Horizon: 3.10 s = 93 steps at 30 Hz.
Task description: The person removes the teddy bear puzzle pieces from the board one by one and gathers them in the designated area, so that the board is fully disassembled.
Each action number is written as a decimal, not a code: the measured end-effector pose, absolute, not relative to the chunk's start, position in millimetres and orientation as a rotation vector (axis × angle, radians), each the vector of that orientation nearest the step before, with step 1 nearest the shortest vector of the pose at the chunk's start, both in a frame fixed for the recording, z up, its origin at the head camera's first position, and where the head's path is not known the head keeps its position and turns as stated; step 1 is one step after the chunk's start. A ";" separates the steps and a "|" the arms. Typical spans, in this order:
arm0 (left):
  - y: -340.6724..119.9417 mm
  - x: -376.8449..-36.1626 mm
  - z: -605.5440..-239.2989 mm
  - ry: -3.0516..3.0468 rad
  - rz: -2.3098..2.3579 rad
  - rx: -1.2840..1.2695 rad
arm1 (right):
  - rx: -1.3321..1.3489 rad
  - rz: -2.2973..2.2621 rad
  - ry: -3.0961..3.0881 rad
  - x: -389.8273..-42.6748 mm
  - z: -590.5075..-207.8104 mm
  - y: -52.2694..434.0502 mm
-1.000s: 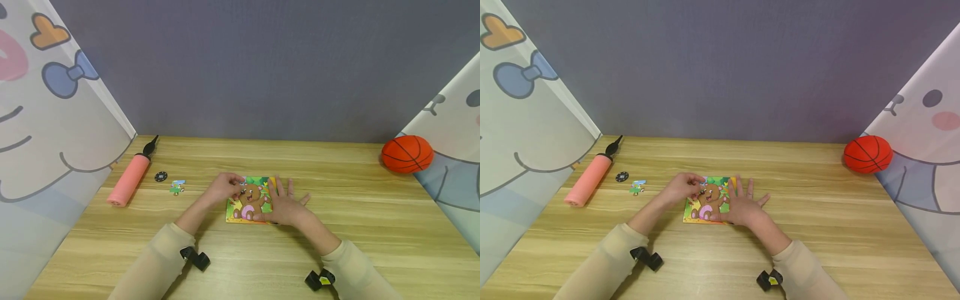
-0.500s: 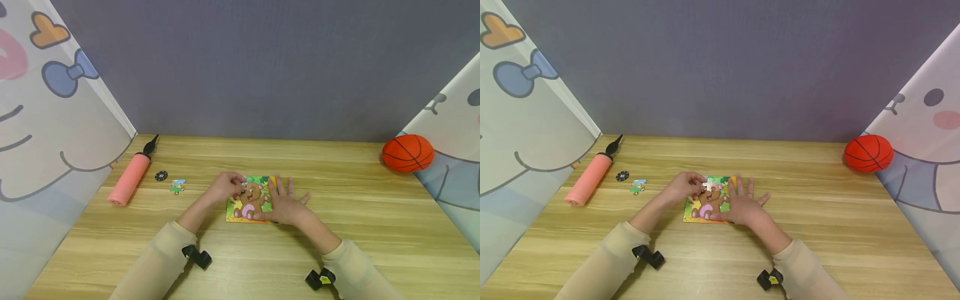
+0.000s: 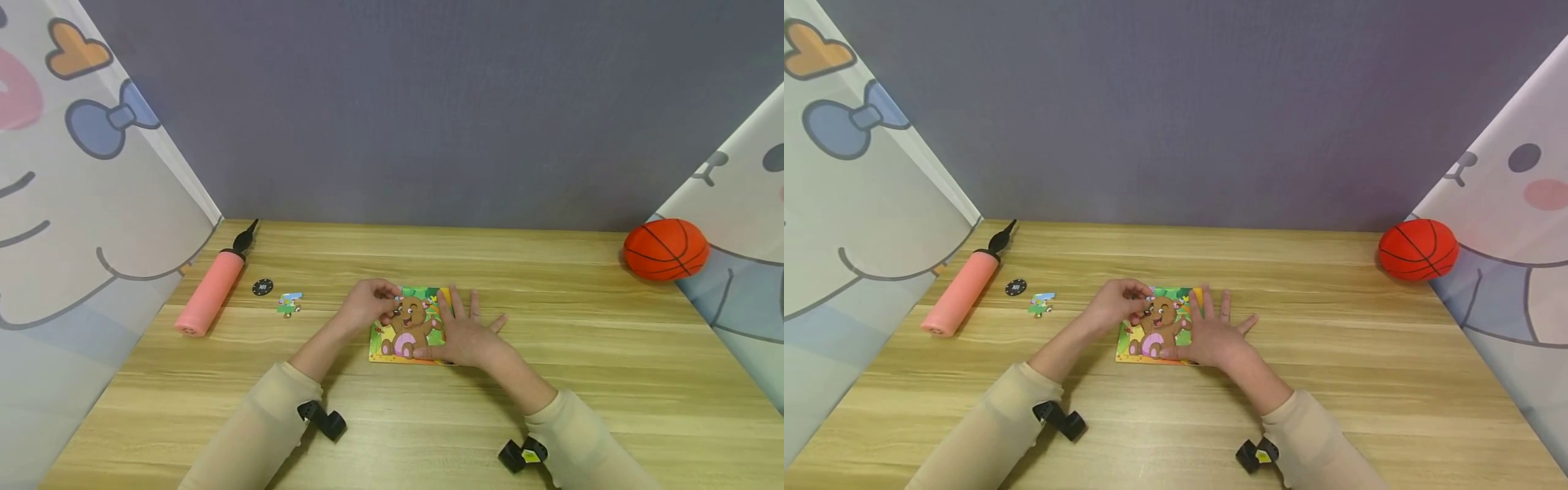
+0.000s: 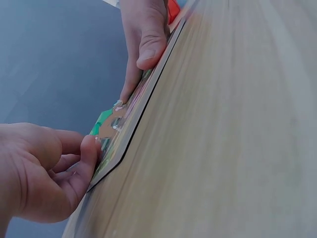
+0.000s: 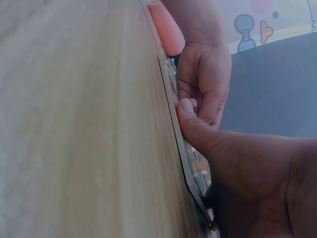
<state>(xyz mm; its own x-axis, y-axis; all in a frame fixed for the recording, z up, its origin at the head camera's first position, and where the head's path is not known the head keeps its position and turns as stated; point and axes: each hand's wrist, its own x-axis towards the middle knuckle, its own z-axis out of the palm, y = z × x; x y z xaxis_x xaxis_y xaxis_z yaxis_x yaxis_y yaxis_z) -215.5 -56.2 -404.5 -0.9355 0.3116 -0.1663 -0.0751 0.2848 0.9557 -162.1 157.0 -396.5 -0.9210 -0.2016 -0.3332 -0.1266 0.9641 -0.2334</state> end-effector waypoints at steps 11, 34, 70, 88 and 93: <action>-54.0 -215.2 -407.6 2.192 1.780 0.170 | -0.240 -0.286 2.749 -161.9 -396.6 157.3; -71.1 -212.8 -405.6 2.057 1.864 0.126 | -0.251 -0.292 2.775 -161.9 -396.1 156.2; -145.0 -211.9 -408.5 2.192 1.766 0.037 | -0.263 -0.297 2.789 -162.0 -397.6 157.2; -185.2 -209.4 -406.5 2.221 1.772 0.010 | -0.263 -0.309 2.782 -161.5 -398.0 157.9; -193.1 -208.1 -405.5 2.244 1.766 -0.016 | -0.266 -0.307 2.784 -161.4 -397.7 157.6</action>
<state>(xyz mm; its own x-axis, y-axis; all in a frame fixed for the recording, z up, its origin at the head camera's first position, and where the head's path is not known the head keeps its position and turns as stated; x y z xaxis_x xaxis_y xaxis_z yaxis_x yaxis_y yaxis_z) -208.1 -193.1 -405.5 -0.9594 0.1656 -0.2283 -0.1830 0.2508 0.9506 -161.4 157.6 -397.7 -0.9292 -0.2174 -0.2987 -0.1472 0.9594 -0.2406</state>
